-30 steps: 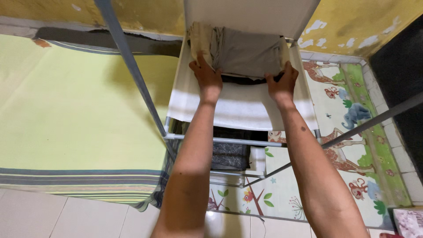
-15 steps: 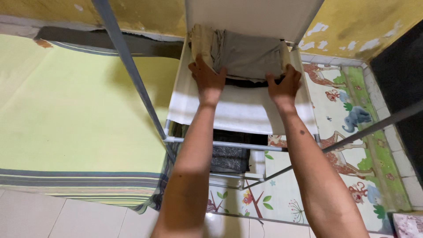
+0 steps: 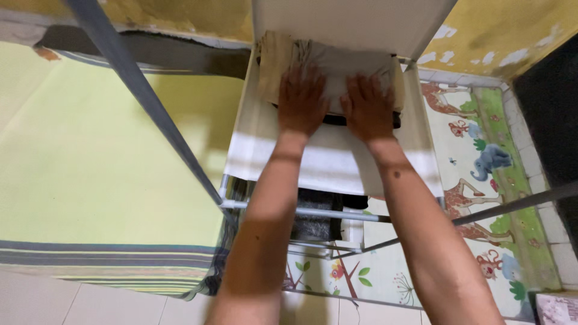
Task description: The person picks up a pair of pants from a table, folds them lengthwise and then in thirds by hand, and places them onto a shelf on a rack.
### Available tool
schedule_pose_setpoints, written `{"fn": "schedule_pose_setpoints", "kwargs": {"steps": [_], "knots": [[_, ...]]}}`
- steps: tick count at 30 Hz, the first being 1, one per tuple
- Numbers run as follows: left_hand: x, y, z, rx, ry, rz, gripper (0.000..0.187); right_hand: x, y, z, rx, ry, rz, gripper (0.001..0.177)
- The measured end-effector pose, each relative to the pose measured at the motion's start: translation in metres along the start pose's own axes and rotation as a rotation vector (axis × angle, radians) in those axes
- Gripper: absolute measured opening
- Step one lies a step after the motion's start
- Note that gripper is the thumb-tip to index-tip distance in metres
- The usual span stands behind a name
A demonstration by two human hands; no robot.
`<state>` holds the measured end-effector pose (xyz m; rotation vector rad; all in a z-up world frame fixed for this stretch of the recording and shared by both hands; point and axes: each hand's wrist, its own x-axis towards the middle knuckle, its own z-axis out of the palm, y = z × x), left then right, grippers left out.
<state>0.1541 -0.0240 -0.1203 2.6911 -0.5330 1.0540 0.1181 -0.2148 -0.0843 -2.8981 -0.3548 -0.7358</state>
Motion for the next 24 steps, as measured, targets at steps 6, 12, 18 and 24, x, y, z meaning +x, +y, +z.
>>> {"fn": "schedule_pose_setpoints", "kwargs": {"steps": [6,12,18,24], "knots": [[-0.008,-0.005,-0.021,0.041,-0.104,-0.052,0.073,-0.012,0.025,-0.011,-0.018,-0.073,0.113,0.061],[-0.004,0.003,-0.052,0.000,-0.177,-0.101,0.074,-0.022,0.034,-0.026,0.035,-0.143,0.122,0.062],[-0.021,0.034,-0.125,-0.272,-0.300,-0.300,0.061,-0.064,-0.012,-0.080,0.515,0.061,0.104,0.058],[-0.052,0.056,-0.212,-0.728,-0.266,-0.485,0.060,-0.113,-0.061,-0.170,0.967,0.032,0.542,0.049]]}}
